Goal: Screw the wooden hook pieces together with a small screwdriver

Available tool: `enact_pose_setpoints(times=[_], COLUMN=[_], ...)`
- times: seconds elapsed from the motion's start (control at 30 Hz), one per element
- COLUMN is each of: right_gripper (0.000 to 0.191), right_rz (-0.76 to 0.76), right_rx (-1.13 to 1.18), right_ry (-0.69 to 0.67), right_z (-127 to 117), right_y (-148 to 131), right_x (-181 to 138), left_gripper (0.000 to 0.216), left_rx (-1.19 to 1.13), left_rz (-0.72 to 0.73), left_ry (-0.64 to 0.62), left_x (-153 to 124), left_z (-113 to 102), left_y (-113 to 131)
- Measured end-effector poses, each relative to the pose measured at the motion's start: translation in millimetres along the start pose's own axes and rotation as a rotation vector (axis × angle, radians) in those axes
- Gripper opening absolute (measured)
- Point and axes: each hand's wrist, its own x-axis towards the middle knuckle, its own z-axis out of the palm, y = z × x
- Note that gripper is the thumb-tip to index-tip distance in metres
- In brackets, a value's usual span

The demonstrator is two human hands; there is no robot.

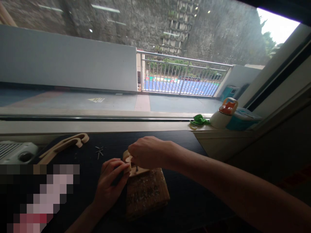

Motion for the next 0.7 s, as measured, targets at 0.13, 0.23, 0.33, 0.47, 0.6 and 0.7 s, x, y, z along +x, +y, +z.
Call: enact_pose_setpoints(times=[0.13, 0.23, 0.33, 0.47, 0.6, 0.7], right_gripper=[0.026, 0.027, 0.025, 0.020, 0.025, 0.027], right_rz=[-0.055, -0.089, -0.105, -0.064, -0.013, 0.006], right_rx=[0.079, 0.093, 0.093, 0.076, 0.054, 0.020], right_ry=[0.016, -0.006, -0.012, -0.012, 0.014, 0.019], right_z=[-6.6, -9.7, -8.6, -5.0, 0.1, 2.1], right_y=[1.6, 2.3, 2.4, 1.5, 0.2, -0.6], right_x=[-3.5, -3.9, -2.8, -1.9, -0.3, 0.9], left_gripper=[0.032, 0.030, 0.029, 0.031, 0.033, 0.033], left_rx=[0.000, 0.003, 0.005, -0.002, -0.011, -0.013], left_rz=[-0.002, -0.009, -0.007, -0.001, -0.004, -0.002], left_ry=[0.006, 0.009, 0.014, 0.017, 0.010, 0.008], left_x=[0.5, 1.2, 1.7, 2.1, 1.9, 1.8], left_z=[1.1, 2.0, 2.5, 2.6, 1.8, 1.1], left_y=[0.1, 0.1, 0.0, 0.2, 0.9, 1.4])
